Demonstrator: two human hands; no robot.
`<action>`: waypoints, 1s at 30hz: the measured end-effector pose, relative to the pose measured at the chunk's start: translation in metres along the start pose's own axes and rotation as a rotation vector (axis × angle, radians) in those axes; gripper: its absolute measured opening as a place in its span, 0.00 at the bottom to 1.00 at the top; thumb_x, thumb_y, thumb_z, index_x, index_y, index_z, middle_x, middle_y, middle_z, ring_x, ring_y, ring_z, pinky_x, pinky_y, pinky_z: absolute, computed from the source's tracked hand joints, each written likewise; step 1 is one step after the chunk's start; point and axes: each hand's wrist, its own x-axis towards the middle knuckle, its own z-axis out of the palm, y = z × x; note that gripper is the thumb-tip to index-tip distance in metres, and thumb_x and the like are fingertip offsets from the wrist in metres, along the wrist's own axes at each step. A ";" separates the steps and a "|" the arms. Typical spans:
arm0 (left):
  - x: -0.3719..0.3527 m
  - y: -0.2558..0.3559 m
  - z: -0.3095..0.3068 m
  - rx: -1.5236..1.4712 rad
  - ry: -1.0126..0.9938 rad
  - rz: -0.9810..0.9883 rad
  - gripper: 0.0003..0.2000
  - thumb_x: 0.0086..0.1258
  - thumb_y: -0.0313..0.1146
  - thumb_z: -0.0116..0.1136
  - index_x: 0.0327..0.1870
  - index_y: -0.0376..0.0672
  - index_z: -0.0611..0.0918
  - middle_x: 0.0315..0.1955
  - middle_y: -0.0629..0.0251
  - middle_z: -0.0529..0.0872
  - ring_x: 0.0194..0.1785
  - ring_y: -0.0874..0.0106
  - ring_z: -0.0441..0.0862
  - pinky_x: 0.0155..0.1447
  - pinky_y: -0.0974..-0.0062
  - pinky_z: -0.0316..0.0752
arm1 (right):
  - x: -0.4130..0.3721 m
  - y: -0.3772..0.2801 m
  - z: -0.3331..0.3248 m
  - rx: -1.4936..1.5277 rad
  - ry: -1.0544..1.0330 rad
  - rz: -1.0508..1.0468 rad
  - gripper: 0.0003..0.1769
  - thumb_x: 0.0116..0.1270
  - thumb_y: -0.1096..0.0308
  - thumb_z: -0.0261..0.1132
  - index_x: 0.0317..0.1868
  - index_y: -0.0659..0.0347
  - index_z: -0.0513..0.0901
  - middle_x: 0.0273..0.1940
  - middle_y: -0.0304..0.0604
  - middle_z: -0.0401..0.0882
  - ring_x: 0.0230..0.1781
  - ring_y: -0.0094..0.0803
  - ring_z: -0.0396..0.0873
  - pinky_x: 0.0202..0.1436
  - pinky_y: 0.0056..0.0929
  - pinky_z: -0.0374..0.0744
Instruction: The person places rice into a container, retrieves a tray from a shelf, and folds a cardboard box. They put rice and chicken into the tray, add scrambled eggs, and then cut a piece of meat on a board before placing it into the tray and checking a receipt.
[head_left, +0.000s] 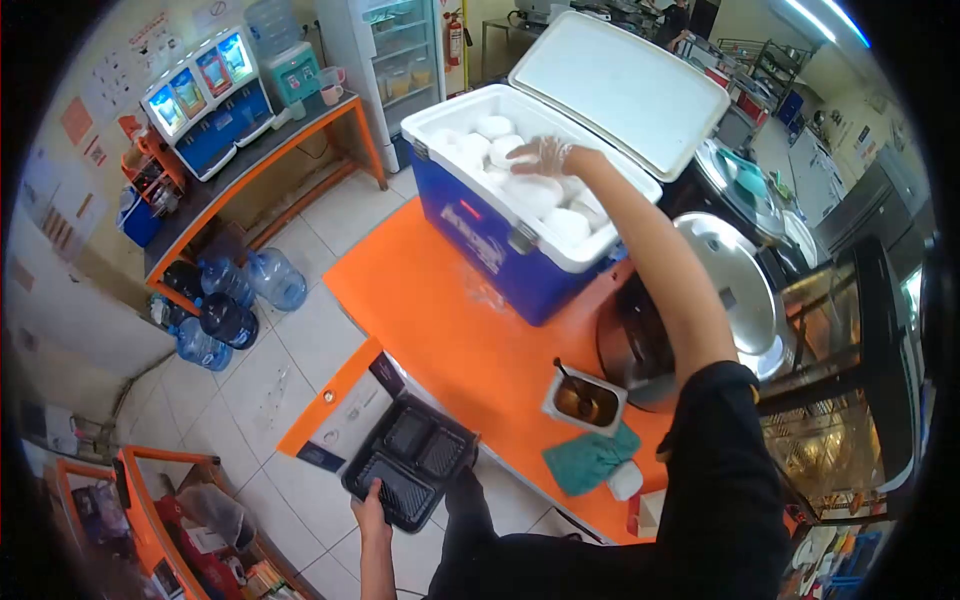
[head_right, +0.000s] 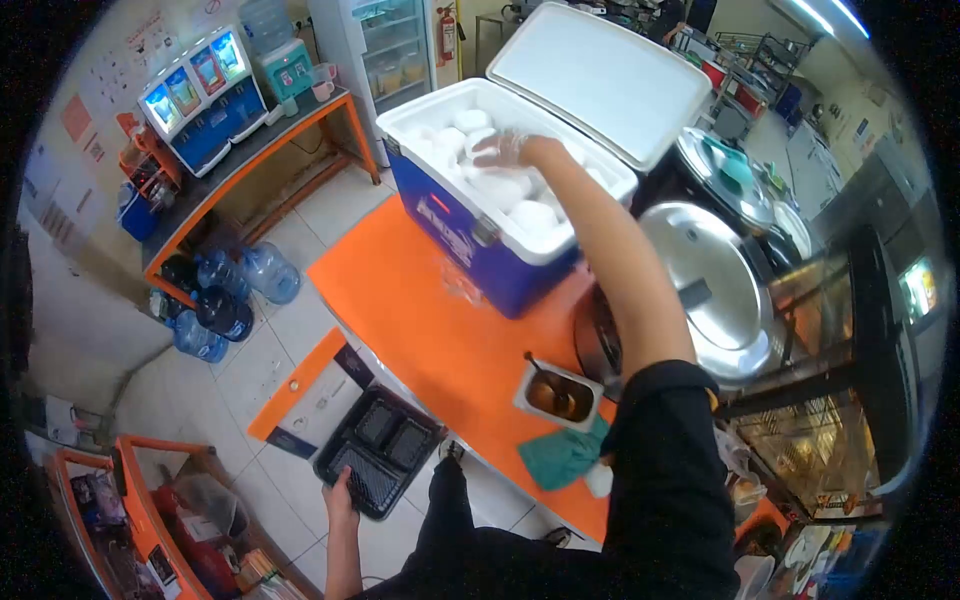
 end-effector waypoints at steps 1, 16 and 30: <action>0.004 0.008 -0.001 -0.016 0.011 -0.034 0.22 0.70 0.22 0.60 0.65 0.32 0.73 0.57 0.54 0.82 0.58 0.61 0.81 0.62 0.65 0.75 | 0.006 -0.019 -0.004 0.024 -0.128 0.096 0.29 0.68 0.44 0.64 0.66 0.42 0.78 0.64 0.50 0.77 0.64 0.47 0.74 0.67 0.40 0.71; 0.119 0.082 0.020 -0.066 0.114 -0.205 0.22 0.70 0.29 0.62 0.64 0.35 0.73 0.57 0.55 0.81 0.56 0.60 0.82 0.60 0.63 0.78 | 0.216 0.057 0.077 -0.240 -0.154 0.247 0.52 0.45 0.51 0.80 0.74 0.37 0.68 0.72 0.47 0.65 0.72 0.49 0.65 0.75 0.46 0.64; 0.076 0.149 0.120 0.119 -0.425 0.006 0.34 0.66 0.59 0.53 0.65 0.41 0.74 0.64 0.55 0.76 0.65 0.55 0.74 0.67 0.55 0.70 | -0.169 -0.186 0.011 1.021 0.100 -0.406 0.45 0.54 0.34 0.71 0.66 0.55 0.75 0.59 0.51 0.80 0.58 0.45 0.78 0.63 0.42 0.74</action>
